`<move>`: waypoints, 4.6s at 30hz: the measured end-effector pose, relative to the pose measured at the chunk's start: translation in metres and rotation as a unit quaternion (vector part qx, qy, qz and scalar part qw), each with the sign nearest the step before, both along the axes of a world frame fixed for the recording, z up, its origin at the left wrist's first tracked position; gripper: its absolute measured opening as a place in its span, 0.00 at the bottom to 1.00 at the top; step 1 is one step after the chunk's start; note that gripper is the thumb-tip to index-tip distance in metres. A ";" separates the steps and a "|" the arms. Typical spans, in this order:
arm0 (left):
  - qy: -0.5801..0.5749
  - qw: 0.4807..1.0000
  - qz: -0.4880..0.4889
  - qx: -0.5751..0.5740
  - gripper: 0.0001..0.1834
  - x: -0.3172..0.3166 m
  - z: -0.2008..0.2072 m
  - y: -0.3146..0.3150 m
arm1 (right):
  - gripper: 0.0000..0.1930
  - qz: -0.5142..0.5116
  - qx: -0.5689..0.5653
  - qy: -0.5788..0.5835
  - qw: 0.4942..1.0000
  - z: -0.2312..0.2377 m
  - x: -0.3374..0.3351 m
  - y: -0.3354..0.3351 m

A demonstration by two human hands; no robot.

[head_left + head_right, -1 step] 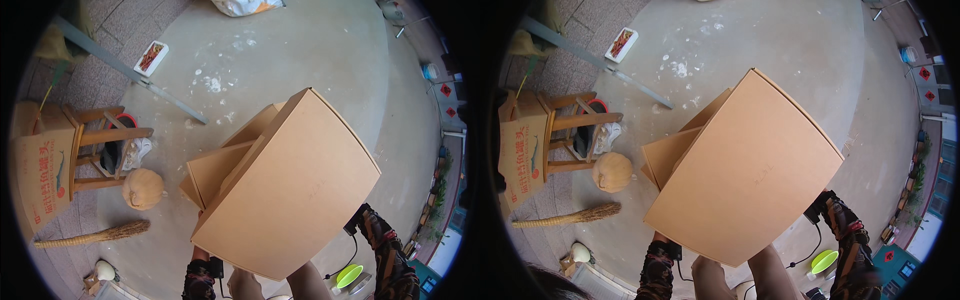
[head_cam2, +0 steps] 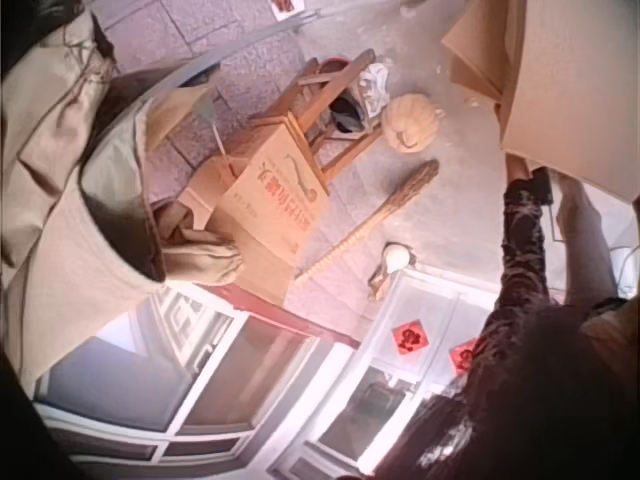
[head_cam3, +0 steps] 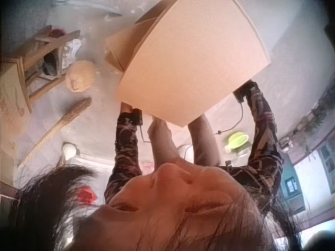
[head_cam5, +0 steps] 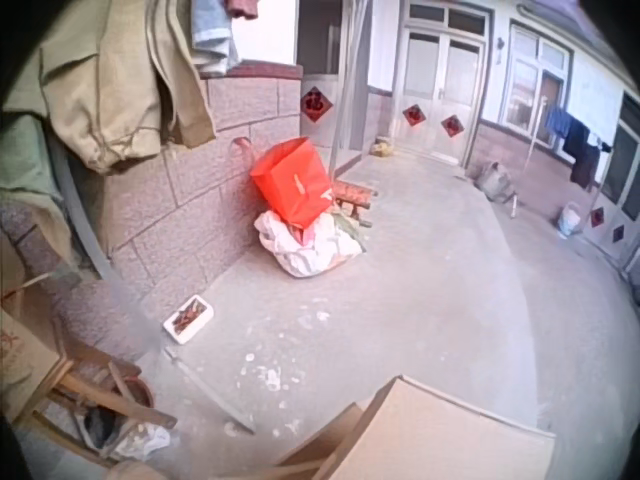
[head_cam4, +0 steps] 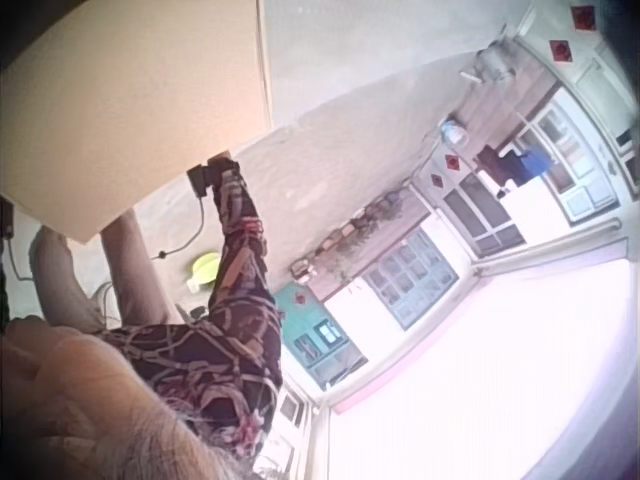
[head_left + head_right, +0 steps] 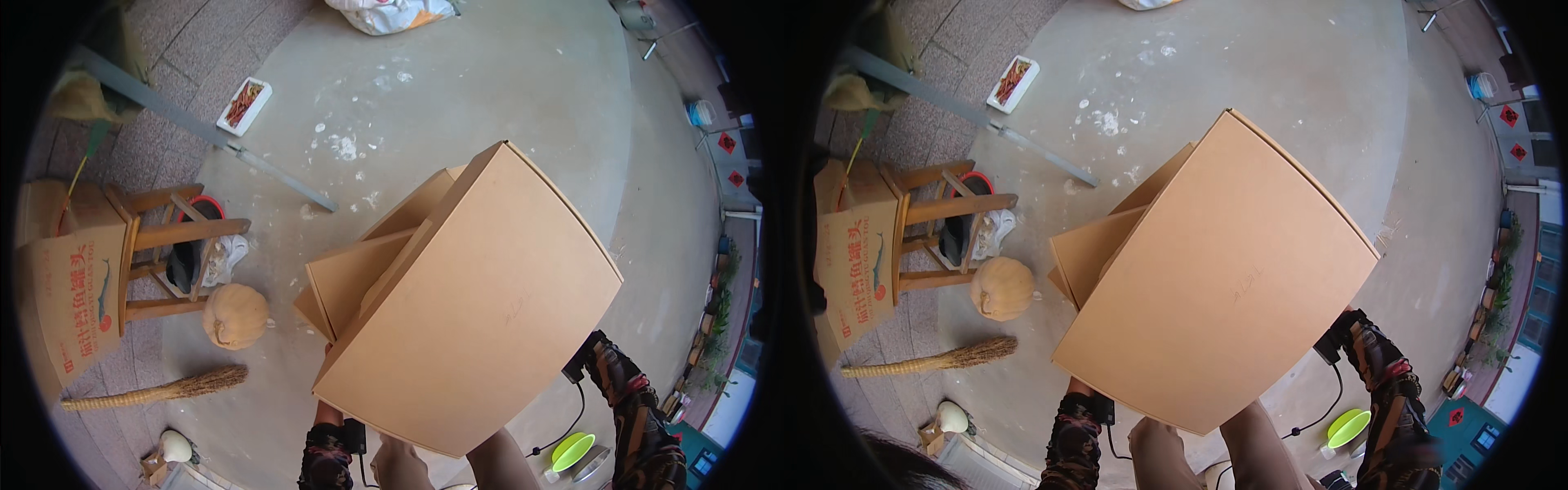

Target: The person sweeps a tiled courtyard with a traditional straw broom, moving debris toward a central pile. They reposition a cardboard box and a pumpkin to clear the sweeping path, then continue sweeping the remaining area.

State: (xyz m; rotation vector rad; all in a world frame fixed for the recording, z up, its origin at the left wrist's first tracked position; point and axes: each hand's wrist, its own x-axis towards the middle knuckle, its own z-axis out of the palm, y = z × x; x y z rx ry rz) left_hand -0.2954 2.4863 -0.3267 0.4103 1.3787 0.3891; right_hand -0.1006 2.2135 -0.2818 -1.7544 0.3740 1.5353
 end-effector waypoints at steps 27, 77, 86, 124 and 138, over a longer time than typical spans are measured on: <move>-0.007 0.995 -0.095 0.030 0.18 0.408 -0.066 0.247 | 0.28 -0.075 0.013 -0.044 0.996 -0.062 0.420 0.185; 0.474 0.784 -0.358 0.178 0.21 -0.045 0.270 0.082 | 0.15 0.544 0.026 -0.236 0.805 0.171 0.373 0.098; 0.554 0.772 -0.181 0.255 0.27 -0.200 0.301 0.129 | 0.16 0.625 -0.004 -0.277 0.730 0.211 0.303 0.105; 0.336 0.817 0.015 0.468 0.15 -0.511 0.331 0.343 | 0.14 0.679 0.064 -0.184 0.708 0.298 -0.125 0.360; 0.102 0.730 -0.522 0.429 0.29 -0.216 0.487 0.090 | 0.26 0.407 0.132 0.388 0.816 0.323 -0.163 0.307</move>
